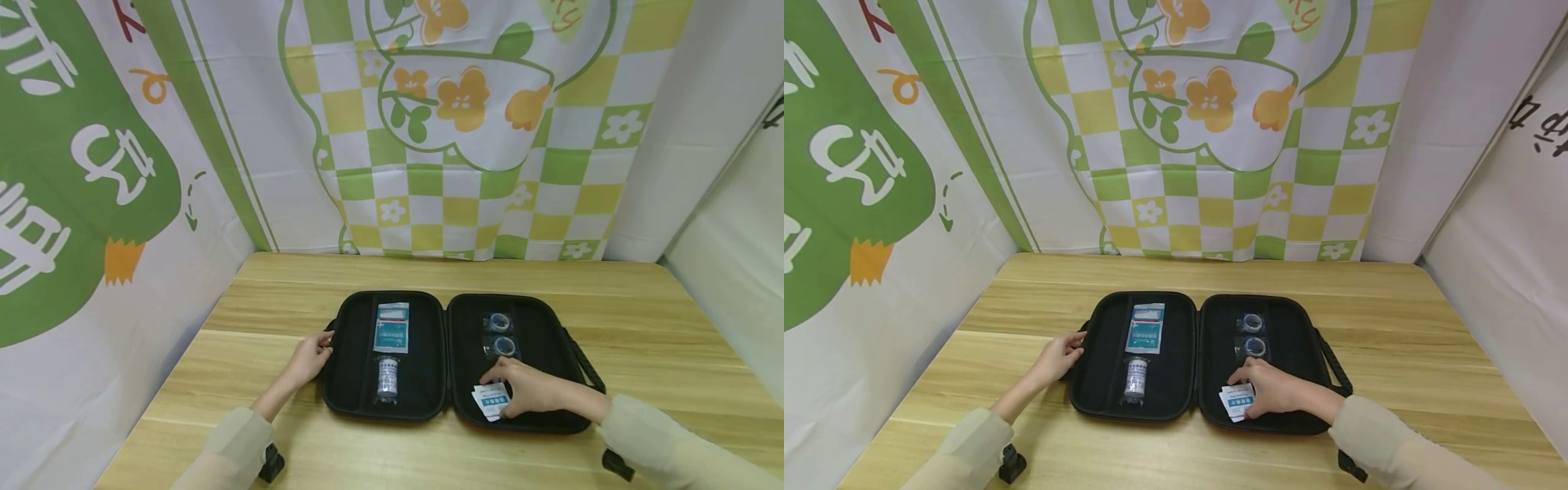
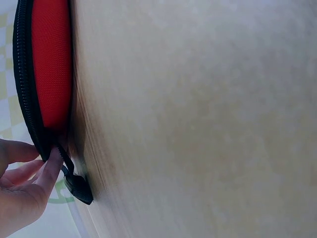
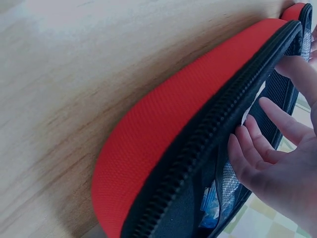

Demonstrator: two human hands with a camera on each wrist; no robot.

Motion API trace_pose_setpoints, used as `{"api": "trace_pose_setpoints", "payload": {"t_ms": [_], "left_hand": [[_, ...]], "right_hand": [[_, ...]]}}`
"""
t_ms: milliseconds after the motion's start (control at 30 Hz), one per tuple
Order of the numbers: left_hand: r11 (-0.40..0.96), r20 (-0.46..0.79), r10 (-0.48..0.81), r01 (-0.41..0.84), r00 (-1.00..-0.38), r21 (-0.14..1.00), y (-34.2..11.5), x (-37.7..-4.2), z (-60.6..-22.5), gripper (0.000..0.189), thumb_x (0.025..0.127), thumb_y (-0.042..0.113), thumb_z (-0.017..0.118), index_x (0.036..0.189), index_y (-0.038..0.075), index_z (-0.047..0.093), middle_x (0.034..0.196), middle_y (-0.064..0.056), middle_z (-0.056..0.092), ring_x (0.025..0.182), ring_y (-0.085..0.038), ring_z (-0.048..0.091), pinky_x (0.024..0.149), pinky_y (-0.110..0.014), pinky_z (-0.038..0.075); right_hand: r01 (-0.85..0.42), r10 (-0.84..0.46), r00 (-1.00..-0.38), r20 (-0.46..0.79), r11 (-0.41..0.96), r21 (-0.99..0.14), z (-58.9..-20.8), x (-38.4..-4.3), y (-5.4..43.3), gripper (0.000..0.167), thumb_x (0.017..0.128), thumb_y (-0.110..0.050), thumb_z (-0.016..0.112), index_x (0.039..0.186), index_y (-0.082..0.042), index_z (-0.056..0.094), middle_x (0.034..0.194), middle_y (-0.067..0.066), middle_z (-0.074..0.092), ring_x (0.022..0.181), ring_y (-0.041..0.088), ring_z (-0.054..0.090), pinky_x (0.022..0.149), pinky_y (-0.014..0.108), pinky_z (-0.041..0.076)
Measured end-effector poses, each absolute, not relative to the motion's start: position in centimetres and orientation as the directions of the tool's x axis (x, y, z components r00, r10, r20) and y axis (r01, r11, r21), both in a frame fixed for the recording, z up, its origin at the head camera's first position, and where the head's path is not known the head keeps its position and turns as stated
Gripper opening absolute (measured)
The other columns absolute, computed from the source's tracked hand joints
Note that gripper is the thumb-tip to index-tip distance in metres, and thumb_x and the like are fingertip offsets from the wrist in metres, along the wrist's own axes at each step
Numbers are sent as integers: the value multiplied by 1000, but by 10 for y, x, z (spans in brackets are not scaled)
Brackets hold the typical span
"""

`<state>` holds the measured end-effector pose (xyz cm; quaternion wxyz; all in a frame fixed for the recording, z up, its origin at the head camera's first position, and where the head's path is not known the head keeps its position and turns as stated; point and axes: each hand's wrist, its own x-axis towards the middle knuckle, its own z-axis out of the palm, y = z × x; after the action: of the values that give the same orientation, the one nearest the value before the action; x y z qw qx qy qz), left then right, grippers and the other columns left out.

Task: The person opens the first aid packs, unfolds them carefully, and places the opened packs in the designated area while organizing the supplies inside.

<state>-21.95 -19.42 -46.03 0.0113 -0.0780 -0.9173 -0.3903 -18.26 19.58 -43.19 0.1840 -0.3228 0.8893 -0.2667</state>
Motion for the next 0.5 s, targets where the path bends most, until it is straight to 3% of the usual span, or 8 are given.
{"api": "trace_pose_setpoints", "payload": {"t_ms": [500], "left_hand": [[679,81,131,149,-988,719,-194,-220,-462,33,81,-6,54,114,-13,52,88,-17,58,70,-19,55,58,-27,46]], "right_hand": [[-422,-621,-767,-161,677,-604,-428,-181,199,49,61,-10,76,106,2,60,93,6,44,79,16,42,66,23,38]]}}
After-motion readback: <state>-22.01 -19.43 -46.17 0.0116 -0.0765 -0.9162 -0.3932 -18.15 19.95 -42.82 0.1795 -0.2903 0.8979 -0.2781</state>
